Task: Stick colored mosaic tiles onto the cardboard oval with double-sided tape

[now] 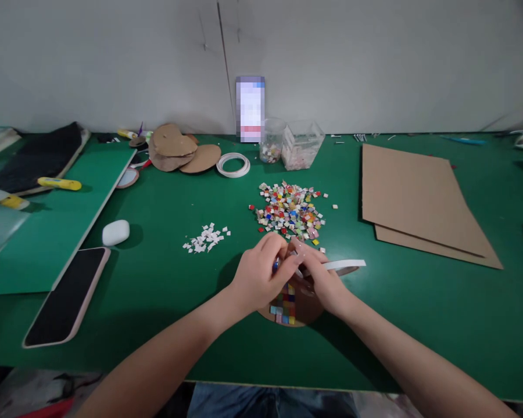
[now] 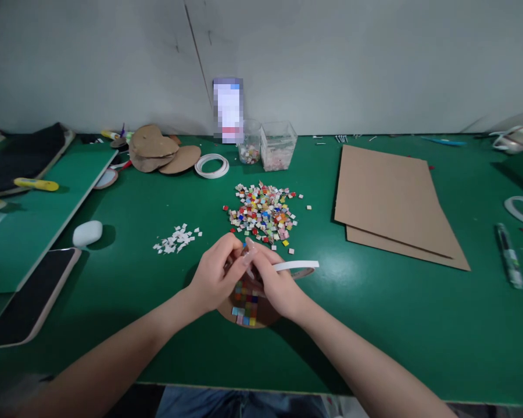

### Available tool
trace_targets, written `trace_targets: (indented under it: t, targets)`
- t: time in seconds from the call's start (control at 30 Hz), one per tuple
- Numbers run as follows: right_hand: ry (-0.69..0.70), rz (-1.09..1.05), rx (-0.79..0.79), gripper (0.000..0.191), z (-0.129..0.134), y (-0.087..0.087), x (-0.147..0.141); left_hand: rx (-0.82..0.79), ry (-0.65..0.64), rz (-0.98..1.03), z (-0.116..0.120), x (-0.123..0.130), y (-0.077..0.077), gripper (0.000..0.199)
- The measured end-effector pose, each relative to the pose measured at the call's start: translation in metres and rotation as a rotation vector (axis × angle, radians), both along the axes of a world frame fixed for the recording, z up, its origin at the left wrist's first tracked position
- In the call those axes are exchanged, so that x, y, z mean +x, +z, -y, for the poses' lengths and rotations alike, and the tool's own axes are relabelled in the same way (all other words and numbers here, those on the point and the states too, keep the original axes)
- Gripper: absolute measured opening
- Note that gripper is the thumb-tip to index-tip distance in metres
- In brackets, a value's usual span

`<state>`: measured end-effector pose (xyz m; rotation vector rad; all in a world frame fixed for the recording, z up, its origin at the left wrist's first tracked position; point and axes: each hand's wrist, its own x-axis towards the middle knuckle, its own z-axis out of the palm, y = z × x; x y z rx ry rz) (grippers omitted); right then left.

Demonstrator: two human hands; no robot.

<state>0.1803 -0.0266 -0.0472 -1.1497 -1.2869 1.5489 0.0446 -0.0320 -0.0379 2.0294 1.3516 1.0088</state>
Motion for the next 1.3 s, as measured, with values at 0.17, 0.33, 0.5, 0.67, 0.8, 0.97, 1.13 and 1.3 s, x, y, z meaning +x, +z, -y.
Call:
trace_targets:
  t: [0.17, 0.33, 0.5, 0.67, 0.8, 0.97, 1.13, 1.3]
  targets:
    - [0.021, 0.016, -0.012, 0.031, 0.003, -0.002, -0.001, 0.219, -0.003, -0.188, 0.0, 0.0, -0.002, 0.025]
    - [-0.056, 0.113, 0.068, 0.03, 0.006, -0.005, -0.003, 0.348, 0.054, -0.352, 0.0, 0.002, -0.003, 0.024]
    - [-0.076, 0.108, 0.13, 0.033, 0.012, -0.004, -0.008, 0.396, 0.129, -0.335, 0.001, 0.007, -0.003, 0.021]
    - [-0.017, 0.143, 0.2, 0.03, 0.013, -0.001, -0.008, 0.339, 0.141, -0.283, 0.004, 0.008, 0.001, 0.019]
    - [0.092, 0.135, 0.329, 0.027, 0.01, 0.0, -0.005, 0.27, 0.131, -0.23, 0.005, 0.008, 0.004, 0.021]
    - [0.043, 0.136, 0.357, 0.025, 0.011, -0.005, -0.005, 0.141, 0.101, -0.098, 0.008, 0.009, 0.006, 0.023]
    - [-0.001, 0.146, 0.381, 0.026, 0.012, -0.006, -0.007, 0.133, 0.076, -0.112, 0.01, 0.011, 0.005, 0.017]
    - [0.012, 0.229, 0.454, 0.025, 0.012, -0.006, -0.006, 0.288, 0.14, -0.246, 0.011, 0.014, 0.004, 0.018]
